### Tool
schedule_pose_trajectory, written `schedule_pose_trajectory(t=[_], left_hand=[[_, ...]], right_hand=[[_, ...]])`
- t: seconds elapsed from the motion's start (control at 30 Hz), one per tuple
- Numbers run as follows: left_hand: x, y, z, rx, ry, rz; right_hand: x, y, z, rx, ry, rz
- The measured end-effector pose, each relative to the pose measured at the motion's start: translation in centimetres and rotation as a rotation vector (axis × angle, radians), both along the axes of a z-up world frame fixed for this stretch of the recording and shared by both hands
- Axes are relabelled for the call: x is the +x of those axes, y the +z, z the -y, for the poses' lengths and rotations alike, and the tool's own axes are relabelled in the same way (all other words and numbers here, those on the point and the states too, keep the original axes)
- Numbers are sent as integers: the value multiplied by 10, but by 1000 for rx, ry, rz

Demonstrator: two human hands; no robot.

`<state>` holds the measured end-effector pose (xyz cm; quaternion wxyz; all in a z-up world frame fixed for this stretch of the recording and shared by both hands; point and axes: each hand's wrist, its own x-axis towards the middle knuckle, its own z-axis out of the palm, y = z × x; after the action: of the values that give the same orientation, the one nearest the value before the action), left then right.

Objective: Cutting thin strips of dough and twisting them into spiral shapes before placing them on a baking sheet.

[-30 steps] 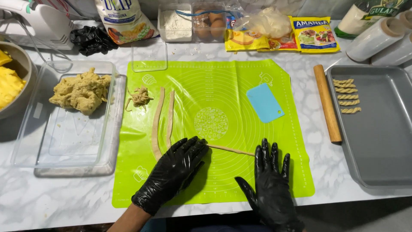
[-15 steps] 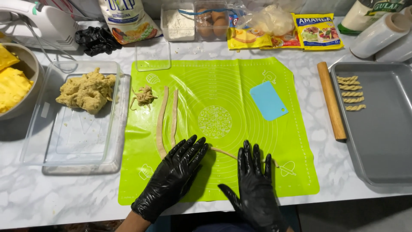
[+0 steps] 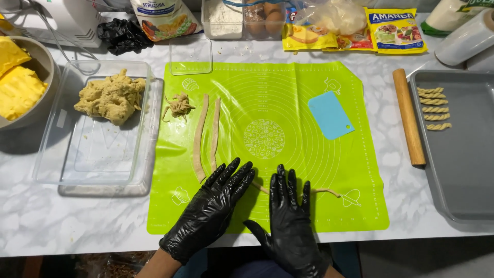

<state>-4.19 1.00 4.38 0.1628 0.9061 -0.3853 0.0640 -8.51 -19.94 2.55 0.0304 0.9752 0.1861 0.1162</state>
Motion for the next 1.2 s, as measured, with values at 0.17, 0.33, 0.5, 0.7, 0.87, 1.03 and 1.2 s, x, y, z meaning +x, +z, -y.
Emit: schedule_pose_trajectory(t=[0.17, 0.33, 0.5, 0.7, 0.87, 1.03, 1.2], left_hand=[[-8, -18, -5, 1, 30, -46], [-12, -26, 1, -83, 0, 109], [-12, -34, -2, 23, 94, 280], [10, -14, 5, -165, 50, 143], [70, 0, 19, -219, -45, 181], [126, -33, 34, -168, 34, 272], [118, -69, 22, -240, 80, 175]], right_hand=[[-24, -40, -3, -13, 81, 22], [-7, -3, 16, 56, 199, -44], [1, -8, 99, 380, -112, -50], [2, -1, 114, 553, -112, 109], [41, 7, 137, 434, -25, 225], [79, -15, 142, 548, -163, 98], [56, -18, 125, 285, -101, 71]])
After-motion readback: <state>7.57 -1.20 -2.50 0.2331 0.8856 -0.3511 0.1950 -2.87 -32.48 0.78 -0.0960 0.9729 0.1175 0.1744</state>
